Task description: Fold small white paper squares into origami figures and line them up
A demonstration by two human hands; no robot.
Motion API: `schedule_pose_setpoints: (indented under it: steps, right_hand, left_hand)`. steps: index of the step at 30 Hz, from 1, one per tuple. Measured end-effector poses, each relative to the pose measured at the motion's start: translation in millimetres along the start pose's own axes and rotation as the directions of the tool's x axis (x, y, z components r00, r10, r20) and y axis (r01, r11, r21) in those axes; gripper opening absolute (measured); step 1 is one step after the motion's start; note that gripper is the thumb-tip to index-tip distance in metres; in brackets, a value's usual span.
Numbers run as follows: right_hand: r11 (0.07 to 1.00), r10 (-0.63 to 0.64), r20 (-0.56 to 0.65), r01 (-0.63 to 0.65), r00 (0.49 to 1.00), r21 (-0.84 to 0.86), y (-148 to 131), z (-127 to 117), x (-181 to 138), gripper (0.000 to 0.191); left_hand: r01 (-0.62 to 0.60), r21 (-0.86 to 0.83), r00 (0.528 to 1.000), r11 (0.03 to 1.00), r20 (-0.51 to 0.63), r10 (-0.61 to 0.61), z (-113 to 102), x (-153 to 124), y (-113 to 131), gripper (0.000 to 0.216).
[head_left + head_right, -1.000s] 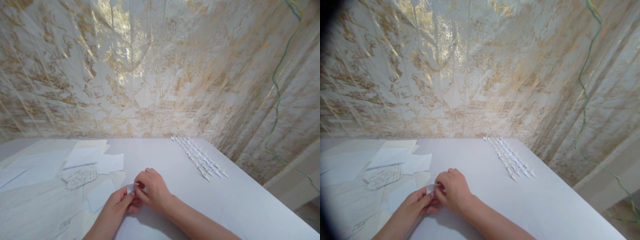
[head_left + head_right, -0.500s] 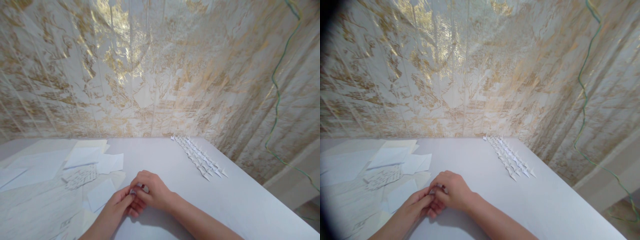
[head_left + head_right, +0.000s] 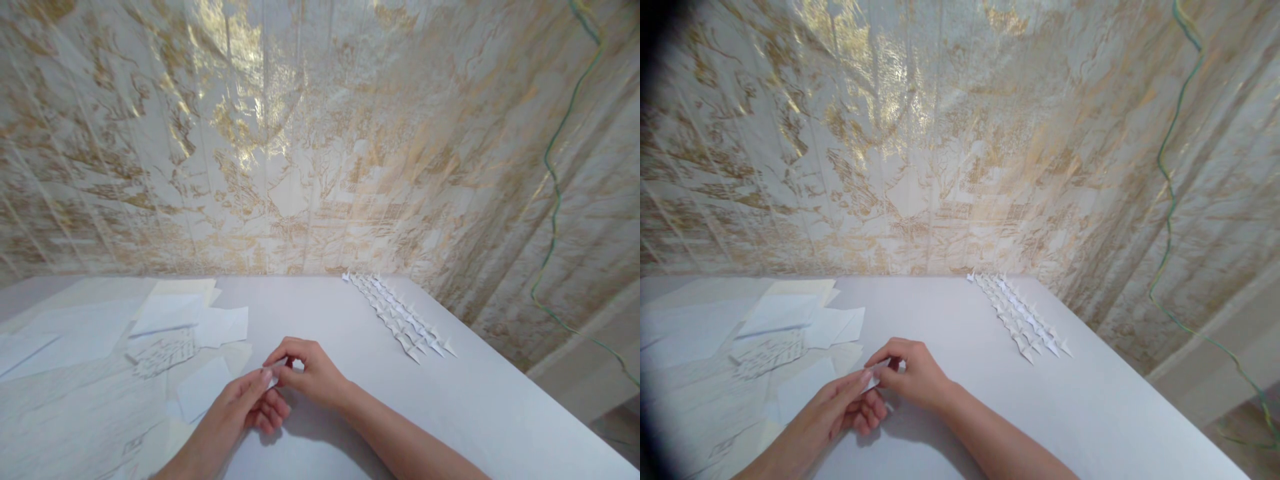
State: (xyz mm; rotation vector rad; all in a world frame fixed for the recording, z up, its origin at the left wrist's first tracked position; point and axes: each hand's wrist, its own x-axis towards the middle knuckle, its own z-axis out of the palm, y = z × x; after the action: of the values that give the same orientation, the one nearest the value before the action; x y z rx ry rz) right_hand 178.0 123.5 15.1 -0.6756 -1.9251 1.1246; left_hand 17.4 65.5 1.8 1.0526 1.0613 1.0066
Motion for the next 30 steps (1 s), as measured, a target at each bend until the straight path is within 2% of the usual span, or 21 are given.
schedule_pose_setpoints:
  steps: [2,5,15,19,22,26,30]
  right_hand:
    - [0.997,0.062,-0.026,-0.061,0.998,0.044,2,2,0,0.019]
    - [0.994,0.1,-0.06,-0.097,0.993,0.042,1,4,-1,0.01]
    - [0.999,0.051,-0.142,-0.047,0.989,0.025,-5,10,-2,0.009]
    - [0.997,0.041,-0.215,-0.027,0.976,0.071,-2,16,-5,0.017]
    - [0.998,-0.015,-0.241,0.03,0.97,0.057,-1,18,-6,0.018]
    - [0.986,-0.161,-0.179,0.149,0.971,-0.08,-3,14,-6,0.014]
    - [0.967,-0.231,-0.154,0.21,0.961,-0.143,-3,13,-6,0.016]
  left_hand:
    - [-0.026,0.03,0.999,0.999,-0.018,0.027,0,-1,-2,0.063]
    - [-0.074,0.083,0.996,0.994,-0.038,0.078,0,-2,-4,0.067]
    - [-0.181,0.239,0.973,0.954,-0.1,0.209,-3,-9,-5,0.062]
    - [-0.201,0.267,0.966,0.942,-0.108,0.237,-2,-8,-5,0.061]
    - [-0.216,0.28,0.963,0.935,-0.099,0.252,-1,-9,-5,0.058]
    - [-0.228,0.319,0.961,0.92,-0.075,0.265,-1,-12,-5,0.046]
    - [-0.243,0.387,0.958,0.89,-0.05,0.283,-2,-13,-4,0.044]
